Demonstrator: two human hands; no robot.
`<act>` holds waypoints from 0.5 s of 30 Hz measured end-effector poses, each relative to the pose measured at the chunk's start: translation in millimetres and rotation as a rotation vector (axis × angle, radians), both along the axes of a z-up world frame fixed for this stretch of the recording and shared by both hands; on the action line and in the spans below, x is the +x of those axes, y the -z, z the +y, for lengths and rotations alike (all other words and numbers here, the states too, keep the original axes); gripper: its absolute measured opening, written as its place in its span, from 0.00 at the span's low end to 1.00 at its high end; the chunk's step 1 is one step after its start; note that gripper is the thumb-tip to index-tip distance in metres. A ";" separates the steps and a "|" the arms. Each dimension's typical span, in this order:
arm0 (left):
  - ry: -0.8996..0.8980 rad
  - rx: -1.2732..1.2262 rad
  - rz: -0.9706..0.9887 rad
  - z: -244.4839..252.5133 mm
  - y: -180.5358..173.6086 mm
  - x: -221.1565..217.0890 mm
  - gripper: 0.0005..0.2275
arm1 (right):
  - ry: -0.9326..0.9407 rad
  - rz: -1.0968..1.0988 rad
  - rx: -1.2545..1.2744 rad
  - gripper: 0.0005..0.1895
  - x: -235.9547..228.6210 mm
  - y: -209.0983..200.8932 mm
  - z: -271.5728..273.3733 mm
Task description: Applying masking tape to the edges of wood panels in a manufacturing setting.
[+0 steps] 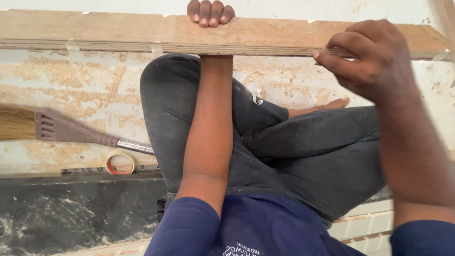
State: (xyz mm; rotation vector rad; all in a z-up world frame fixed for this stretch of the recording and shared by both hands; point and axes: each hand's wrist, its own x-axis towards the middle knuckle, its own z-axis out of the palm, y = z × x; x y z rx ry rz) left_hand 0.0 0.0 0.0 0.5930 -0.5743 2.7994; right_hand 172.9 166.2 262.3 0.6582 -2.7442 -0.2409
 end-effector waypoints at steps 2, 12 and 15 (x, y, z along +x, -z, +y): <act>0.021 0.015 -0.010 3.2 -2.7 -0.6 0.13 | -0.075 -0.147 0.164 0.03 -14.7 -23.9 -2.4; 0.043 0.029 -0.055 3.7 6.1 4.4 0.12 | -0.239 -0.463 0.423 0.14 -56.1 -45.1 -7.4; 0.022 0.075 -0.022 8.3 10.4 2.4 0.19 | -0.228 -0.479 0.556 0.15 -60.2 -46.2 -10.2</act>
